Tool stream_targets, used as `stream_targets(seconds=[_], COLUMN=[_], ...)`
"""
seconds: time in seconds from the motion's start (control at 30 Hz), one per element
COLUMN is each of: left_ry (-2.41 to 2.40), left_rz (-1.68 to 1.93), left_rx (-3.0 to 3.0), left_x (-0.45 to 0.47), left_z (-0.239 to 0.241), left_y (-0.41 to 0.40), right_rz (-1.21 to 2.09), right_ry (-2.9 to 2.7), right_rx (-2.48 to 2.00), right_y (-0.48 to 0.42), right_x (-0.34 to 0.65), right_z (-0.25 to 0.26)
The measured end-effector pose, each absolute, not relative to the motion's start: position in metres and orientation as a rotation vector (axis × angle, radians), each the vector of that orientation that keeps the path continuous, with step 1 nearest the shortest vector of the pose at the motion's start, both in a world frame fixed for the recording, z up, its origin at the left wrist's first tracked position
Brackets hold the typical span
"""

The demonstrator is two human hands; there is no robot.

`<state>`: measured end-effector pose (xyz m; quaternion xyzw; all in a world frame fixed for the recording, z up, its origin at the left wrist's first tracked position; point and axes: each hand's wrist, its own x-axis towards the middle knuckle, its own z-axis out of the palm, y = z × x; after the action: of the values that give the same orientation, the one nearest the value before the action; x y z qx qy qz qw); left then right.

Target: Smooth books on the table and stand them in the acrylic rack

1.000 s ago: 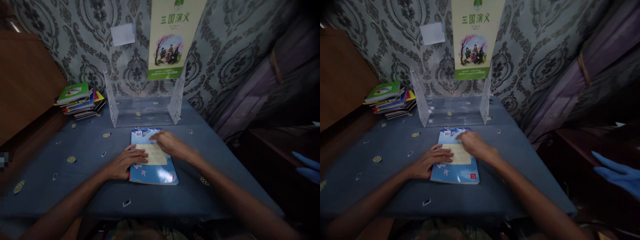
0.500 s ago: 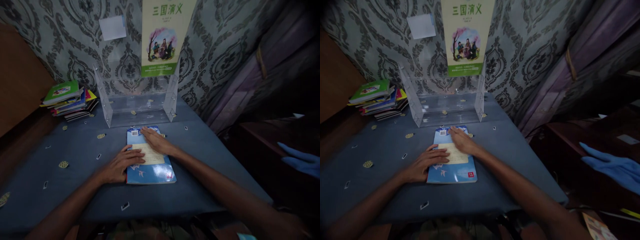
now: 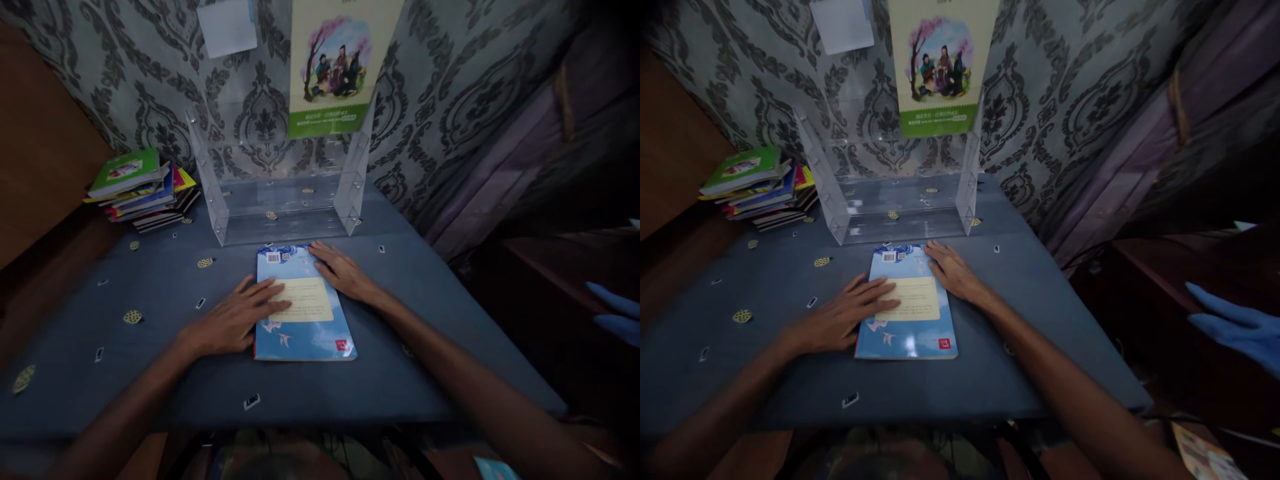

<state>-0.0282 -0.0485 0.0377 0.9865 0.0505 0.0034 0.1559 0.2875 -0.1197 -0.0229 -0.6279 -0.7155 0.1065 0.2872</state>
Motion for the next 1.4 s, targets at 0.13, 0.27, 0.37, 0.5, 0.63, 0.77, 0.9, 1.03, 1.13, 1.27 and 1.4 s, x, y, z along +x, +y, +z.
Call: stream_targets(seconds=[0.13,0.27,0.37,0.5,0.63,0.77,0.9,1.03,1.13,1.27,1.4], left_ry=[0.343,0.473,0.518,0.595,0.556,0.464,0.375,0.373,0.371,0.428,0.371], left_rz=[-0.144,0.019,0.135,0.15,0.179,0.209,0.176,0.2,0.181,0.111,0.113], left_rx=[2.829,2.779,2.729,2.743,2.817,2.873,2.905,2.888,2.881,2.922,2.939], left_x=[-0.047,-0.031,-0.005,0.006,-0.011,-0.032,-0.045,-0.035,-0.005,0.053,0.095], left_z=[0.055,0.056,0.046,0.03,0.027,0.036,0.047,0.048,0.041,0.029,0.024], left_y=[-0.019,0.01,0.017,0.008,-0.012,-0.039,-0.06,-0.061,-0.048,-0.029,-0.028], right_rz=[0.253,0.203,0.173,0.15,0.153,0.167,0.177,0.249,0.395,0.521,0.533], right_ry=[-1.916,-1.916,-1.912,-1.912,-1.9,-1.901,-1.899,-1.85,-1.771,-1.673,-1.65], right_rx=[-1.698,-1.704,-1.711,-1.711,-1.723,-1.737,-1.724,-1.675,-1.618,-1.574,-1.559], right_y=[-0.119,-0.118,-0.119,-0.12,-0.12,-0.121,-0.121,-0.121,-0.12,-0.12,-0.119], right_x=[0.287,0.285,0.284,0.282,0.281,0.28,0.279,0.283,0.289,0.294,0.294], right_z=[-0.023,-0.023,-0.021,-0.02,-0.02,-0.018,-0.015,-0.012,-0.009,-0.006,-0.007])
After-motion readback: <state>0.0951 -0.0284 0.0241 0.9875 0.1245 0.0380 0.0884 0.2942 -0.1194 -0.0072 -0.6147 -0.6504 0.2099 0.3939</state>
